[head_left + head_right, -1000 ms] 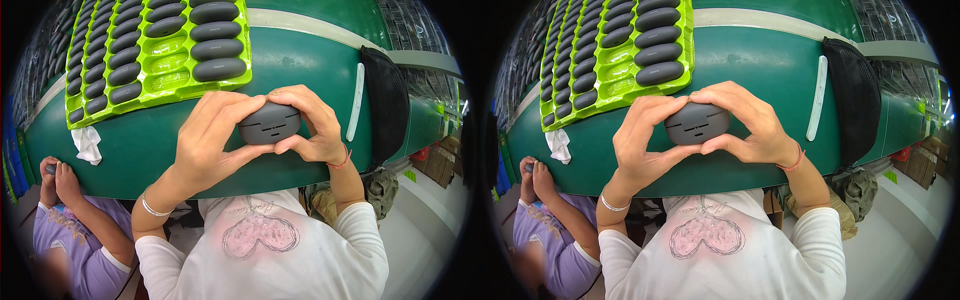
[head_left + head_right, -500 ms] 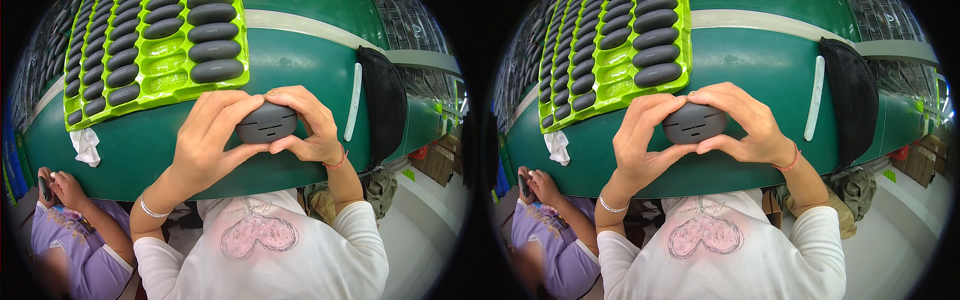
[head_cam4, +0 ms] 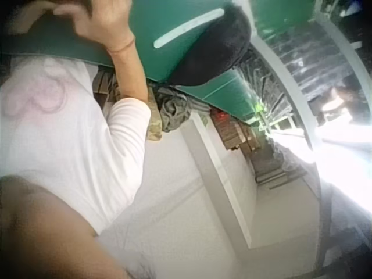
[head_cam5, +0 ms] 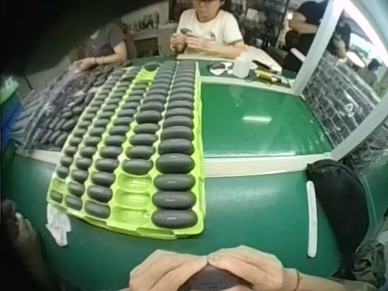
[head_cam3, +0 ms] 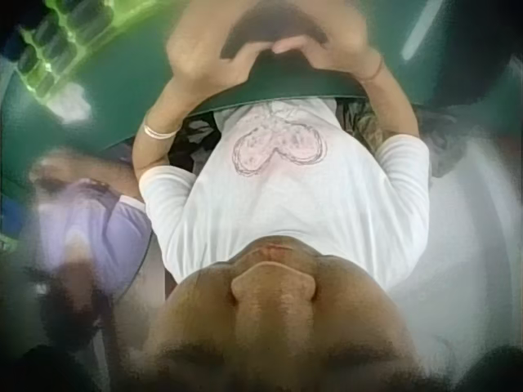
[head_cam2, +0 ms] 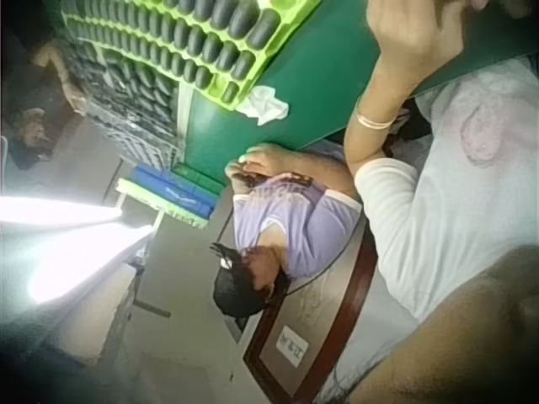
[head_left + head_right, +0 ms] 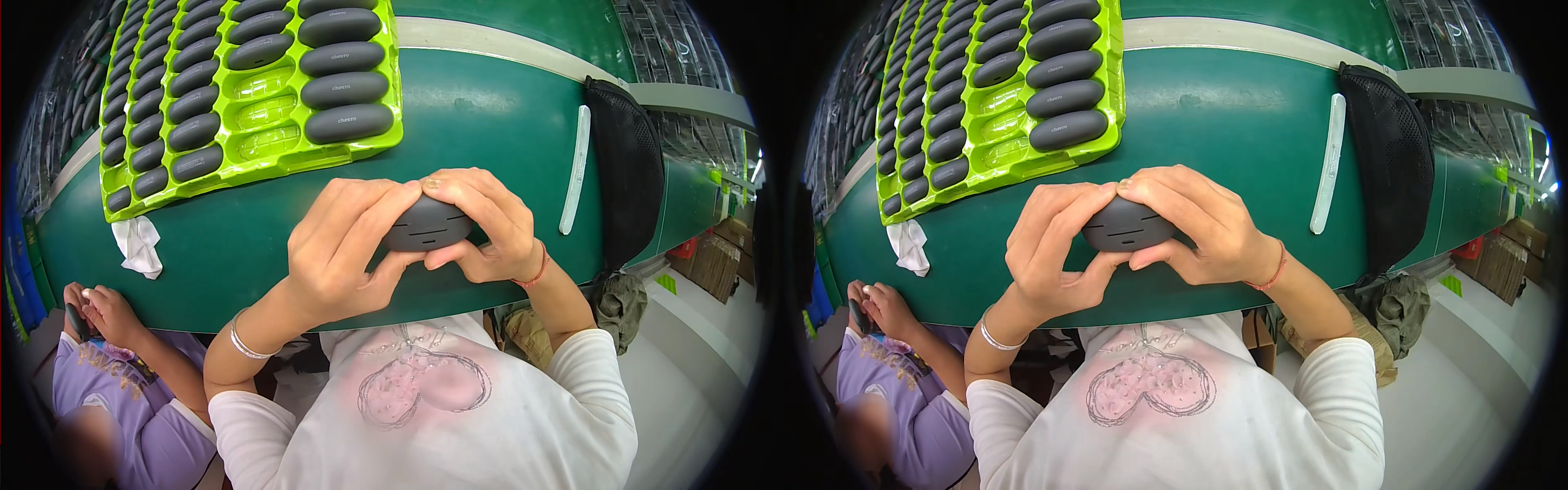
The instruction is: The person cleans a small grey electronic case using a white tissue and a wooden stick. They wipe the interior and exterior surfaces, open and close the case, and use the stick to clean the charging port.
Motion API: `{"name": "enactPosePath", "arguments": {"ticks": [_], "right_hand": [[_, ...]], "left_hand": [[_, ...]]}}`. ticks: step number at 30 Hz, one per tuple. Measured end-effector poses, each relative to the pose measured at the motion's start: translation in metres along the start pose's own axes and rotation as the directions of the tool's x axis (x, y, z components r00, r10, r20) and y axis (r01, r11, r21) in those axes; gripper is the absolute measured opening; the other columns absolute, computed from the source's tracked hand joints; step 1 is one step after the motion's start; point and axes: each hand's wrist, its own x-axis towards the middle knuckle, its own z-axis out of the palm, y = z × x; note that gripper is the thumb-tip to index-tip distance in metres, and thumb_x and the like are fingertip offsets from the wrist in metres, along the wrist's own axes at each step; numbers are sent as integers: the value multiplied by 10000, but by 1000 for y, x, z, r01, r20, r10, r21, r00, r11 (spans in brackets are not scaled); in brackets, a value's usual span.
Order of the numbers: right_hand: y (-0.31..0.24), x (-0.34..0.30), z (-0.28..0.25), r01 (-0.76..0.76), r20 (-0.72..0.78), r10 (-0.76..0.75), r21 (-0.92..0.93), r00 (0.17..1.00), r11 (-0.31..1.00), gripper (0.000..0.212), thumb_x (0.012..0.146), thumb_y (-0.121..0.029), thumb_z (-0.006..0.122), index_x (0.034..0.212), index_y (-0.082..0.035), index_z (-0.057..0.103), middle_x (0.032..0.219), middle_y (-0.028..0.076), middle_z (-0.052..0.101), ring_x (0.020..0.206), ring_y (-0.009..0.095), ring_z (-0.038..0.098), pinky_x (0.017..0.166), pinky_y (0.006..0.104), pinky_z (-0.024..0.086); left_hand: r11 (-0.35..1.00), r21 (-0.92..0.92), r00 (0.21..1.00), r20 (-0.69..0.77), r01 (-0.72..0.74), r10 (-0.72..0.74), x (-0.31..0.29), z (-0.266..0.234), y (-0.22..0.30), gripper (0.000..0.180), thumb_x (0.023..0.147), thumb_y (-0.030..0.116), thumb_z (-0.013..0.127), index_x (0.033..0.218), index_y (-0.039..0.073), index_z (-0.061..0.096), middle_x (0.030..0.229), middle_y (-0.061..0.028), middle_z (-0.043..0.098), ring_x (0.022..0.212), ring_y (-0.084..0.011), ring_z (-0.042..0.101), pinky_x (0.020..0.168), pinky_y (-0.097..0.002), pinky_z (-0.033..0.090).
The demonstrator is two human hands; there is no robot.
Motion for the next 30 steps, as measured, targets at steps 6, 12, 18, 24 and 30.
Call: {"name": "enactPosePath", "arguments": {"ticks": [6, 12, 18, 24, 30], "right_hand": [[-4, -5, 2, 22, -19, -21, 26, 1000, 999, 577, 703, -299, 776, 1112, 55, 574, 970, 183, 636, 840, 325, 641, 696, 354, 531], [0, 1, 0, -24, -15, 25, 107, 1000, 994, 547, 739, -219, 780, 1157, 55, 557, 1025, 185, 630, 880, 303, 636, 718, 335, 527], [-7, -2, 6, -347, 82, 400, 673, 913, 653, 635, 820, -159, 732, 1337, 28, 415, 1215, 149, 539, 1082, 203, 551, 918, 327, 461], [-15, 1, 10, -380, 214, 535, 898, 817, 222, 522, 886, -113, 651, 1327, 15, 403, 1216, 144, 530, 1108, 177, 533, 961, 322, 430], [-15, -5, 10, -392, 218, 541, 891, 812, 230, 457, 931, -164, 594, 1306, 25, 415, 1197, 139, 549, 1110, 180, 541, 953, 321, 435]], "left_hand": [[1000, -19, 1000, 3, 4, -4, -1, -1, 4, 487, 569, 36, 800, 1026, -29, 645, 902, -140, 645, 757, -265, 621, 657, -323, 506], [998, -58, 999, -18, 37, -38, 4, -2, 1, 504, 558, 45, 815, 1024, -26, 639, 877, -132, 628, 736, -259, 608, 632, -323, 499], [1000, 9, 996, -87, 26, -25, 6, -3, -1, 559, 565, 115, 886, 1043, 0, 619, 915, -122, 610, 798, -238, 600, 667, -310, 504], [1000, 3, 992, -122, 14, -14, 4, -1, 0, 583, 571, 140, 899, 1058, 19, 601, 934, -113, 589, 813, -225, 582, 685, -311, 494], [992, -123, 992, -121, 3, -18, 5, 0, 0, 586, 591, 145, 892, 1080, 26, 592, 966, -127, 606, 850, -240, 596, 746, -332, 501]]}}
